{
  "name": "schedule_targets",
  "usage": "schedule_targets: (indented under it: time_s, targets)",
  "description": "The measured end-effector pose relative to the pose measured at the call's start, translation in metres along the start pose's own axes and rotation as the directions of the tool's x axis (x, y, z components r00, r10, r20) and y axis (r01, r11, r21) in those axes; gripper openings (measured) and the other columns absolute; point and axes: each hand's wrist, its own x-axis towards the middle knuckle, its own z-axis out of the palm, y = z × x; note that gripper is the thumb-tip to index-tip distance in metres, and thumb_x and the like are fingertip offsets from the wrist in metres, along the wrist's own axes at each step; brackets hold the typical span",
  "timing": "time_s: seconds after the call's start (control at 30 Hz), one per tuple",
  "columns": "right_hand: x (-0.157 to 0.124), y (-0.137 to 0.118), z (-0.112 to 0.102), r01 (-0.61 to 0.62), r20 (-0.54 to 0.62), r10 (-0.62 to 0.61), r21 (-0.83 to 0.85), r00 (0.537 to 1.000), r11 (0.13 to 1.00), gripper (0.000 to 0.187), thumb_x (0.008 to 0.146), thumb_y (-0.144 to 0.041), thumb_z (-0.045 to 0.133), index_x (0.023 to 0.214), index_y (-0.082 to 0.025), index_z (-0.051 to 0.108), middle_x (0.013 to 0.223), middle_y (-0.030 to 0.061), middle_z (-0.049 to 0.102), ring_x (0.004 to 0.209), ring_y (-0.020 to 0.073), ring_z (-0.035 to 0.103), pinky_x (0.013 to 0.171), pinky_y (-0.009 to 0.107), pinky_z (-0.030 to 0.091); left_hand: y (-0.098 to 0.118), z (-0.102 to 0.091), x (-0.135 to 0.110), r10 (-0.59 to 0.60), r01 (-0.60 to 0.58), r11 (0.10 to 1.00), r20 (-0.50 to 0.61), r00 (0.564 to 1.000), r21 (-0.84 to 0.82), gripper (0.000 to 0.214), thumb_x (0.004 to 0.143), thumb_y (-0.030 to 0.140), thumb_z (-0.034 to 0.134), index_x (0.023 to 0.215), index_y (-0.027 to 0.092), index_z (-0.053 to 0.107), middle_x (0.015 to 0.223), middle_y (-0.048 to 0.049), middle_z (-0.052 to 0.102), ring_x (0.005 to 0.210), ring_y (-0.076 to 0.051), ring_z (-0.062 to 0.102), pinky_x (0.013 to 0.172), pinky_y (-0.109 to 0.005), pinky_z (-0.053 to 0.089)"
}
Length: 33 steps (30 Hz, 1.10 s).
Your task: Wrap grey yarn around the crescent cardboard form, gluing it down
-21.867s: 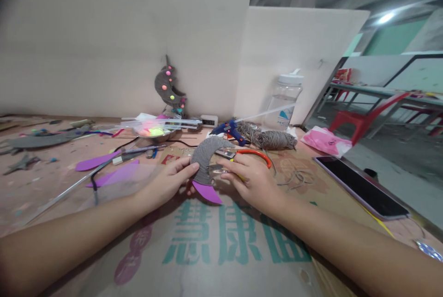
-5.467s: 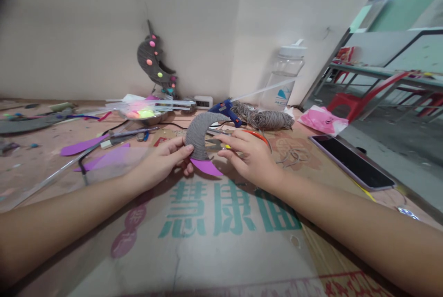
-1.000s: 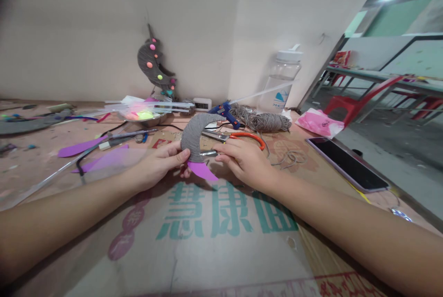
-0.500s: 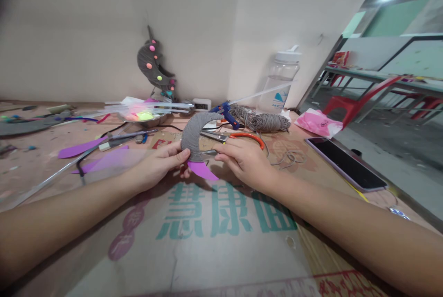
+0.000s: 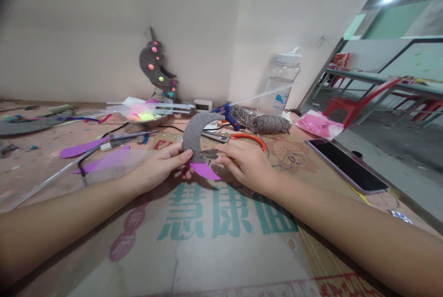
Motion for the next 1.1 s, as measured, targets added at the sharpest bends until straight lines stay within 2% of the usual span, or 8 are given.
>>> schedule_targets:
  time_s: [0.17, 0.47, 0.8, 1.0, 1.1]
  targets:
    - [0.0018, -0.0005, 0.0003, 0.026, -0.006, -0.026, -0.009, 1.0, 1.0, 0.029, 0.097, -0.028, 0.046, 0.105, -0.012, 0.069, 0.095, 0.0128, 0.073, 0.084, 0.0216, 0.068, 0.075, 0.033, 0.053, 0.0001, -0.0013, 0.0007, -0.011, 0.01, 1.0, 0.014, 1.0, 0.029, 0.038, 0.08, 0.052, 0.065, 0.084, 0.016, 0.051, 0.058, 0.0015, 0.061, 0.05, -0.009, 0.057, 0.048, -0.019, 0.038]
    - [-0.0011, 0.003, 0.005, -0.093, 0.059, 0.088, 0.103, 0.994, 0.99, 0.027, 0.096, -0.028, 0.048, 0.108, -0.015, 0.069, 0.1, 0.0101, 0.074, 0.092, 0.022, 0.068, 0.082, 0.035, 0.053, 0.0025, -0.0009, 0.0005, 0.031, -0.033, 0.998, 0.028, 0.999, 0.053, 0.041, 0.079, 0.054, 0.065, 0.087, 0.016, 0.051, 0.058, 0.0022, 0.06, 0.049, -0.009, 0.056, 0.048, -0.019, 0.039]
    - [-0.0006, 0.0041, 0.0051, -0.099, 0.075, 0.091, 0.112, 0.993, 0.989, 0.026, 0.096, -0.027, 0.048, 0.105, -0.015, 0.069, 0.1, 0.0096, 0.074, 0.094, 0.0227, 0.068, 0.084, 0.036, 0.052, 0.003, -0.0014, 0.0011, 0.046, -0.048, 0.997, 0.037, 0.998, 0.056, 0.042, 0.078, 0.054, 0.066, 0.088, 0.016, 0.051, 0.058, 0.0025, 0.061, 0.049, -0.009, 0.056, 0.047, -0.018, 0.039]
    - [-0.0006, 0.0022, 0.0031, -0.114, 0.043, 0.11, 0.125, 0.993, 0.986, 0.028, 0.096, -0.03, 0.047, 0.106, -0.016, 0.069, 0.101, 0.0097, 0.074, 0.095, 0.0222, 0.068, 0.084, 0.035, 0.052, 0.0016, -0.0001, 0.0008, 0.015, -0.016, 0.998, 0.022, 1.0, 0.056, 0.039, 0.08, 0.053, 0.064, 0.085, 0.017, 0.05, 0.057, 0.0027, 0.06, 0.049, -0.008, 0.055, 0.048, -0.018, 0.04]
    - [-0.0004, 0.0005, 0.0022, -0.165, -0.041, 0.174, 0.156, 0.984, 0.974, 0.029, 0.097, -0.031, 0.046, 0.108, -0.015, 0.068, 0.103, 0.0107, 0.073, 0.094, 0.021, 0.068, 0.082, 0.033, 0.053, 0.0028, 0.0005, 0.0004, -0.003, 0.003, 0.999, 0.002, 1.0, 0.052, 0.036, 0.081, 0.05, 0.063, 0.084, 0.017, 0.05, 0.057, 0.0022, 0.061, 0.05, -0.008, 0.056, 0.05, -0.018, 0.041]
